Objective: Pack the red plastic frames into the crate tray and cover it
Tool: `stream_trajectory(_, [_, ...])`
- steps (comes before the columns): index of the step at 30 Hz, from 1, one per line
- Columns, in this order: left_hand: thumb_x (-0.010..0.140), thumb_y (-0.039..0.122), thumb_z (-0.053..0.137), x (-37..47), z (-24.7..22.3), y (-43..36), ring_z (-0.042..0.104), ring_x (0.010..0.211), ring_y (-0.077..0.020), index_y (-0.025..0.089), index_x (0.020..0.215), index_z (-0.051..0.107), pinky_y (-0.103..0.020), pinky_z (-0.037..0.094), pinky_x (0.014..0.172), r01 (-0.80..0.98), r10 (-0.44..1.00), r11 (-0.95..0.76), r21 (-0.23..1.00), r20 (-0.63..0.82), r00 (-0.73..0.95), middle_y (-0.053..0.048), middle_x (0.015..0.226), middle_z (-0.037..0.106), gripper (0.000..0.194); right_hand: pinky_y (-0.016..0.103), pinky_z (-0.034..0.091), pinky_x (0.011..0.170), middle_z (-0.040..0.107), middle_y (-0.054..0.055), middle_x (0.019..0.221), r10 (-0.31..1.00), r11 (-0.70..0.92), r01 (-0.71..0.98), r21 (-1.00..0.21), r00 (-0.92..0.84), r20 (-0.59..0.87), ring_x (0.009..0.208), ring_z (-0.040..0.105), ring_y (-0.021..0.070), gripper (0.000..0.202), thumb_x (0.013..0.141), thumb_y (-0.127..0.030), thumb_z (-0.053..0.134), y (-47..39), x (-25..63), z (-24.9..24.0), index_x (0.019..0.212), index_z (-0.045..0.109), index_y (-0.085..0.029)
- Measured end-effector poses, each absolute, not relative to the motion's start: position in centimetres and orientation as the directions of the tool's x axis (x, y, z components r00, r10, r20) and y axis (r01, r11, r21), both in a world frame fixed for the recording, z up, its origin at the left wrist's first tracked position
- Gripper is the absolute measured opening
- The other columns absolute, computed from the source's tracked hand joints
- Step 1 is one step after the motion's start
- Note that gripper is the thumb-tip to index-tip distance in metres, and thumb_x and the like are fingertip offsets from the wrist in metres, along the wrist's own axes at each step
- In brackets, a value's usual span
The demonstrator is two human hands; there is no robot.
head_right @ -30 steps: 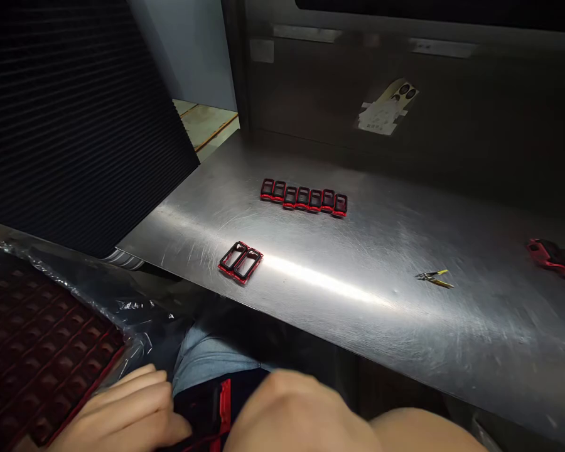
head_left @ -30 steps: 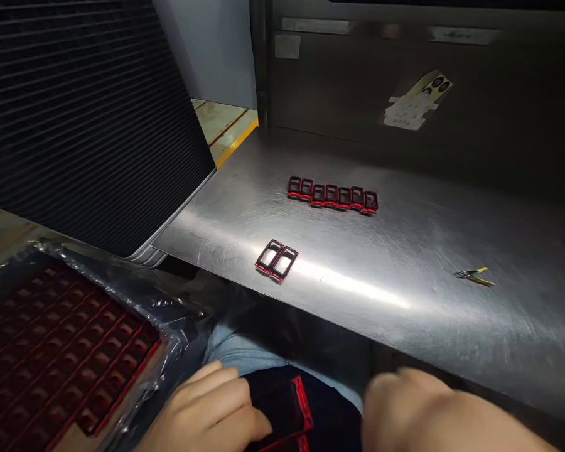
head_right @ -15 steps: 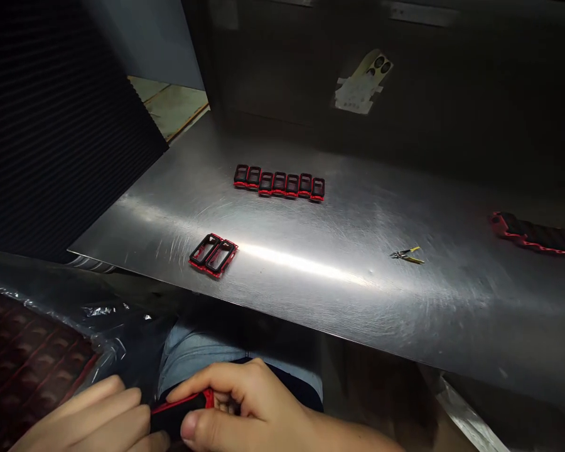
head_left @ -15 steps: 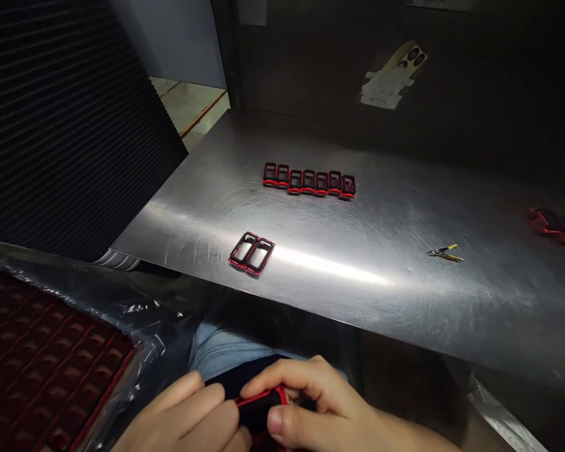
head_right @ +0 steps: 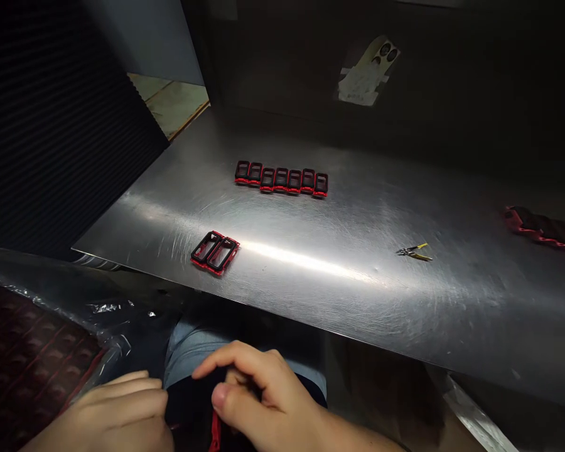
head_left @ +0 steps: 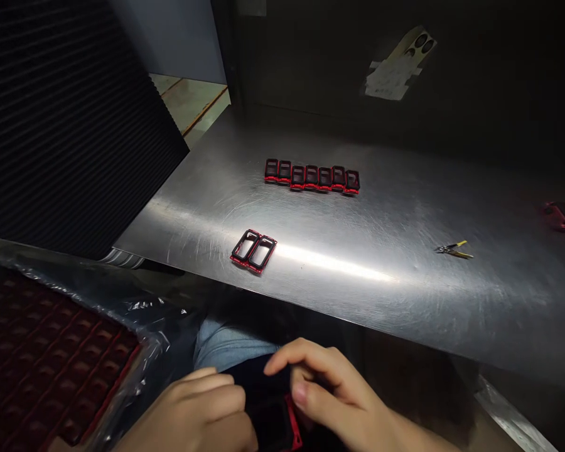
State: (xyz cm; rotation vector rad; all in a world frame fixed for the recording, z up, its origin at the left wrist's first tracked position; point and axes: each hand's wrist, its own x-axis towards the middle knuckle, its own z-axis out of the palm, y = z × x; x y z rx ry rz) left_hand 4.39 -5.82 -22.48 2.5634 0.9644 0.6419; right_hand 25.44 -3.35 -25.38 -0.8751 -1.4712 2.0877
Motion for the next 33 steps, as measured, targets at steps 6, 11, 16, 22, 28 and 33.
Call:
stream_trajectory(6, [0.084, 0.021, 0.057, 3.7, -24.8, -6.9, 0.035, 0.040, -0.0065, 0.023, 0.065, 0.044, -0.023, 0.022, 0.039, 0.487, 0.723, -0.622, 0.613, 0.211, 0.657, 0.011, 0.048, 0.038, 0.024, 0.018, 0.028, 0.046, 0.042, -0.009, 0.053, 0.532, -0.333, 0.053, -0.941, -0.814, -0.234, 0.046, 0.036, 0.0045, 0.023, 0.080, -0.030, 0.068, -3.2, 26.2, -25.6, 0.097, 0.072, -0.015])
stream_trajectory(11, [0.058, 0.014, 0.078, 4.1, -24.9, -7.1, 0.034, 0.036, -0.0039, 0.021, 0.055, 0.042, -0.021, 0.021, 0.038, 0.509, 0.737, -0.501, 0.701, 0.036, 0.675, 0.013, 0.044, 0.031, 0.037, 0.014, 0.025, 0.040, 0.042, -0.010, 0.049, 0.473, -0.441, 0.105, -0.892, -0.817, -0.330, 0.041, 0.034, 0.0023, 0.010, 0.073, -0.016, 0.066, -3.2, 25.5, -25.7, 0.080, 0.070, -0.011])
stream_trajectory(16, [0.068, 0.010, 0.065, 4.5, -25.0, -7.2, 0.032, 0.037, -0.0046, 0.021, 0.055, 0.046, -0.021, 0.026, 0.042, 0.504, 0.732, -0.453, 0.736, -0.017, 0.682, 0.013, 0.043, 0.030, 0.026, 0.011, 0.028, 0.041, 0.039, -0.012, 0.046, 0.478, -0.408, 0.145, -0.901, -0.807, -0.346, 0.041, 0.033, 0.0011, 0.008, 0.066, -0.006, 0.065, -3.0, 25.2, -25.6, 0.069, 0.064, -0.013])
stream_trajectory(22, [0.069, 0.011, 0.062, 4.5, -26.1, -8.0, 0.032, 0.040, -0.0059, 0.022, 0.058, 0.057, -0.022, 0.025, 0.043, 0.537, 0.721, -0.455, 0.710, -0.060, 0.690, 0.011, 0.049, 0.039, 0.017, 0.009, 0.026, 0.037, 0.038, -0.014, 0.043, 0.387, -0.401, 0.179, -0.898, -0.856, -0.344, 0.038, 0.031, -0.0006, 0.015, 0.064, -0.005, 0.069, -2.7, 25.0, -26.2, 0.060, 0.057, -0.014])
stream_trajectory(28, [0.067, 0.007, 0.060, 4.8, -25.7, -7.5, 0.033, 0.038, -0.0050, 0.022, 0.053, 0.052, -0.020, 0.027, 0.041, 0.501, 0.709, -0.409, 0.763, -0.080, 0.700, 0.011, 0.045, 0.035, 0.022, 0.008, 0.026, 0.034, 0.042, -0.013, 0.043, 0.286, -0.474, 0.164, -0.865, -0.900, -0.328, 0.036, 0.034, -0.0001, 0.015, 0.066, -0.009, 0.069, -2.7, 25.0, -27.0, 0.062, 0.055, -0.014])
stream_trajectory(33, [0.058, 0.001, 0.053, 4.7, -26.0, -7.7, 0.029, 0.037, -0.0042, 0.021, 0.054, 0.048, -0.020, 0.024, 0.040, 0.451, 0.724, -0.395, 0.800, -0.030, 0.689, 0.011, 0.047, 0.032, 0.021, 0.008, 0.026, 0.034, 0.041, -0.013, 0.043, 0.253, -0.499, 0.148, -0.854, -0.918, -0.307, 0.036, 0.032, -0.0004, 0.012, 0.067, -0.007, 0.066, -2.5, 25.1, -27.2, 0.065, 0.057, -0.013])
